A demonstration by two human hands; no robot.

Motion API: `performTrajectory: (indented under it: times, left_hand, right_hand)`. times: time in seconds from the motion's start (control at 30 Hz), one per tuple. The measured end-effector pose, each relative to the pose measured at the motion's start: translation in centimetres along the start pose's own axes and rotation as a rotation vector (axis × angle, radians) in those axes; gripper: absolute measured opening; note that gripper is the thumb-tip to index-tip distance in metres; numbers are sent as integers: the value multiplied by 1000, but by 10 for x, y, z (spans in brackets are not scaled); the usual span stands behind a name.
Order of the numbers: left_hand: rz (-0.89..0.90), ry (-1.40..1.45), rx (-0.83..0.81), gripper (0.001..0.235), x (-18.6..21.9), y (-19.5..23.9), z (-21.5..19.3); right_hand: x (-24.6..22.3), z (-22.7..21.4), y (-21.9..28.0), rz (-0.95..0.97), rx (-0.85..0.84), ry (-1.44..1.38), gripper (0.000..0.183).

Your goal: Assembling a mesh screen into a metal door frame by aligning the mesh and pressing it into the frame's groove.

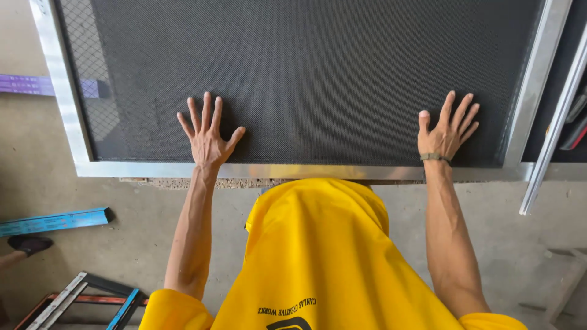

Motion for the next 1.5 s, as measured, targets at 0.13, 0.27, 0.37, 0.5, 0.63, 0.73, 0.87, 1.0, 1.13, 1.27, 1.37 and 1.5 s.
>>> performTrajectory:
  times: [0.13, 0.27, 0.37, 0.5, 0.63, 0.73, 0.87, 1.0, 1.13, 1.27, 1.37, 1.5]
  left_hand:
    - [48, -31, -10, 83, 5, -5, 8]
    - [74, -33, -33, 75, 12, -9, 4]
    - [68, -8, -9, 81, 23, -4, 8]
    - [185, -3, -96, 83, 75, 5, 28]
    - [208, -5, -76, 82, 92, 6, 37]
    - [202, -13, -56, 81, 93, 6, 34]
    - [201, 0, -36, 81, 92, 8, 34]
    - [186, -2, -14, 81, 94, 7, 33]
    - [175, 4, -24, 80, 93, 7, 31]
    - [162, -7, -43, 80, 94, 6, 31]
    - [151, -4, -33, 79, 92, 7, 31]
    - [139, 8, -31, 79, 90, 8, 32]
  right_hand:
    - [-2, -1, -9, -43, 34, 52, 68]
    - [-9, -4, -18, -73, 147, 67, 66]
    - [0, 3, -18, -53, 120, 42, 67]
    - [11, 8, -15, -35, 106, 117, 68]
    - [7, -3, -28, -44, 190, 11, 70]
    - [-7, -13, -41, -39, 189, -32, 74]
    - [-21, -12, -55, -7, 151, -53, 76]
    - [-29, -1, -57, -12, 87, -31, 73]
    - [-32, 2, -54, 15, 53, -6, 71]
    - [-31, 0, -54, 25, 46, -35, 70]
    - [-28, -2, -55, 27, 58, -50, 71]
    - [-29, -10, -52, 28, 92, -82, 70]
Point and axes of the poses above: each hand's wrist, its own y-axis away from the middle knuckle, its own z-axis out of the palm, x = y × z, the point moved 7 cm from there along -y, towards the middle knuckle, and after that the axes turned 2 degrees about z, right-handed, at the moved point
